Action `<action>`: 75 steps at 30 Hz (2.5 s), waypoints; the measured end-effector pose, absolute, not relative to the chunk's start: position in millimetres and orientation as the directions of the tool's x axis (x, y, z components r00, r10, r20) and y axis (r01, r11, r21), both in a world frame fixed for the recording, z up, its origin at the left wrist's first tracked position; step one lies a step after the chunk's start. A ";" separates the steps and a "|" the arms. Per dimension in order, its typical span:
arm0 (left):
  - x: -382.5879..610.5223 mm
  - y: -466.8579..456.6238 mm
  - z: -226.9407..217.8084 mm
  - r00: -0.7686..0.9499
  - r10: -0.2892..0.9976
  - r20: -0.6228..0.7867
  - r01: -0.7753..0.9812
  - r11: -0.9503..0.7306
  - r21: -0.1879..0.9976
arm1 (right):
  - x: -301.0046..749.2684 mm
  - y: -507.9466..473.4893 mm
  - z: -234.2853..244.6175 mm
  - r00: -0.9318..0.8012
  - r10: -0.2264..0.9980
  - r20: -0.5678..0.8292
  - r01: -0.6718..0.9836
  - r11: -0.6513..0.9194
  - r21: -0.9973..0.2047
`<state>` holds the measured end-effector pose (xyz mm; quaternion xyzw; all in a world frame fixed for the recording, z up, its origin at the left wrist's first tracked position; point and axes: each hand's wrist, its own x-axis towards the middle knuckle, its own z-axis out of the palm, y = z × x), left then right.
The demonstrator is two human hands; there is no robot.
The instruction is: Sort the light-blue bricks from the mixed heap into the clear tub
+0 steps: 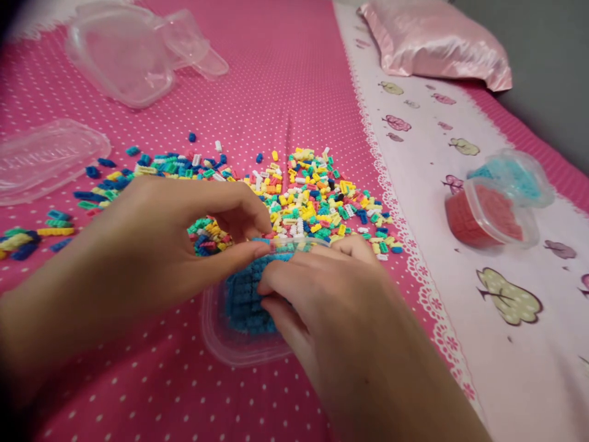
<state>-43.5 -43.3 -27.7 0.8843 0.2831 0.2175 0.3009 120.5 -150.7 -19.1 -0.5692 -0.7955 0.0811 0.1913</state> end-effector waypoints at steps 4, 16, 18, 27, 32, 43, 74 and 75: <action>-43.1 -43.8 -27.0 0.741 0.636 0.216 0.380 -0.663 0.645 | 122.5 -151.1 -17.4 -0.279 0.933 0.228 0.878 0.344 -0.334; -41.6 -43.8 -27.0 0.753 0.625 0.207 0.381 -0.670 0.636 | 123.7 -151.6 -19.8 -0.284 0.933 0.219 0.887 0.343 -0.311; -41.3 -43.6 -26.9 0.754 0.625 0.202 0.385 -0.670 0.634 | 122.1 -151.2 -19.6 -0.270 0.940 0.207 0.887 0.327 -0.325; -44.1 -42.6 -26.0 0.750 0.631 0.199 0.395 -0.669 0.629 | 127.1 -151.6 -17.5 -0.271 0.942 0.199 0.874 0.327 -0.359; -48.7 -41.6 -16.7 0.780 0.565 0.269 0.317 -0.727 0.609 | 143.2 -153.8 -9.6 -0.084 0.937 0.340 0.875 0.233 -0.425; -42.0 -45.0 -18.2 0.782 0.569 0.254 0.251 -0.660 0.708 | 138.1 -148.9 -11.6 -0.047 0.933 0.356 0.764 0.263 -0.589; -43.4 -40.7 -19.2 0.782 0.540 0.311 0.376 -0.807 0.454 | 146.1 -149.0 -27.8 -0.231 0.956 0.179 0.878 0.284 -0.385; -43.7 -40.6 -19.0 0.783 0.540 0.309 0.378 -0.807 0.454 | 146.3 -149.1 -28.0 -0.235 0.955 0.184 0.877 0.289 -0.383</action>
